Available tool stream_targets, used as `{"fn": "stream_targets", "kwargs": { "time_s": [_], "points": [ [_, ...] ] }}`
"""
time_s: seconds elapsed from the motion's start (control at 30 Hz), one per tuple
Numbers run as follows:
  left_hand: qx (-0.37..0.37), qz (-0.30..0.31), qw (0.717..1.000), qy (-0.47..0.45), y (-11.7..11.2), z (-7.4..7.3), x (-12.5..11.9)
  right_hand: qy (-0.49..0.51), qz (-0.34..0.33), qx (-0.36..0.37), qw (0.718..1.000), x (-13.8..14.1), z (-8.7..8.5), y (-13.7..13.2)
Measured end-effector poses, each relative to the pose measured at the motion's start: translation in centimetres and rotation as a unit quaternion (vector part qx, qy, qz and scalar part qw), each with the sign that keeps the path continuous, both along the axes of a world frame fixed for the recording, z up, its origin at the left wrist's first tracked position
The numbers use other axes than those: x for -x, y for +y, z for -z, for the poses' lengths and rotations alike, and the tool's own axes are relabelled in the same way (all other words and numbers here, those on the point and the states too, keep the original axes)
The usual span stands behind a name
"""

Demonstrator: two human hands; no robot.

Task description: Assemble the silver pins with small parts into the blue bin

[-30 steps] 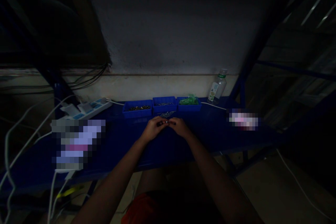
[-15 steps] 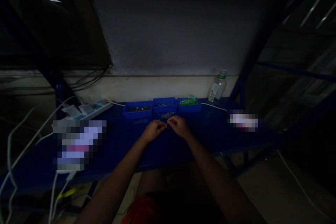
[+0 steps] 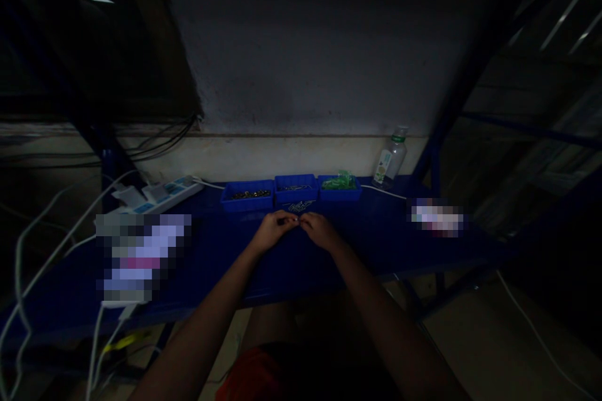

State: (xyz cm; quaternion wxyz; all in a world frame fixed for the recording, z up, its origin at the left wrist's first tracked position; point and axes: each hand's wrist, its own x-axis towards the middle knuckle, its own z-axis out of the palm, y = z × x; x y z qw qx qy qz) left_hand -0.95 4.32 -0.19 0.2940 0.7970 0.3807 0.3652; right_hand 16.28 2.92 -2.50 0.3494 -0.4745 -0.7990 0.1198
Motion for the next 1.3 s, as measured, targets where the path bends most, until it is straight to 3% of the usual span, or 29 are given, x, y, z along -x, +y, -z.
{"fn": "stream_targets", "kwargs": {
  "time_s": [0.17,0.33,0.47,0.53,0.67,0.87,1.03,1.17,1.3],
  "points": [
    [-0.016,-0.006,1.0,0.01,-0.3,-0.2,-0.2,-0.009,0.004,0.002,1.0,0.1,-0.2,-0.1],
    [-0.038,-0.059,0.997,0.037,0.2,0.2,0.2,0.085,0.013,0.001,0.996,-0.1,-0.4,0.1],
    [-0.08,-0.041,0.988,0.123,0.1,0.3,0.0,0.151,0.007,0.005,0.988,-0.1,-0.4,0.3],
    [-0.111,-0.051,0.98,0.154,0.2,-0.2,-0.2,0.162,0.018,0.023,0.986,-0.2,-0.3,0.4],
    [-0.16,-0.152,0.957,0.187,2.0,-2.1,-0.5,0.17,0.055,0.056,0.982,-0.3,-0.2,0.6],
    [-0.14,-0.229,0.931,0.248,5.9,-4.5,-1.8,0.154,0.048,0.055,0.985,-0.3,-0.2,0.5],
    [-0.159,-0.219,0.921,0.279,4.9,-2.9,-1.8,0.132,0.051,0.07,0.987,-0.3,0.0,0.8],
    [-0.107,-0.222,0.892,0.378,3.6,-1.1,-1.2,0.121,0.049,0.068,0.989,-0.3,0.2,0.9],
    [-0.089,-0.218,0.882,0.409,4.0,-0.8,-1.4,0.125,0.053,0.061,0.989,-0.3,0.3,0.8]
  ]
}}
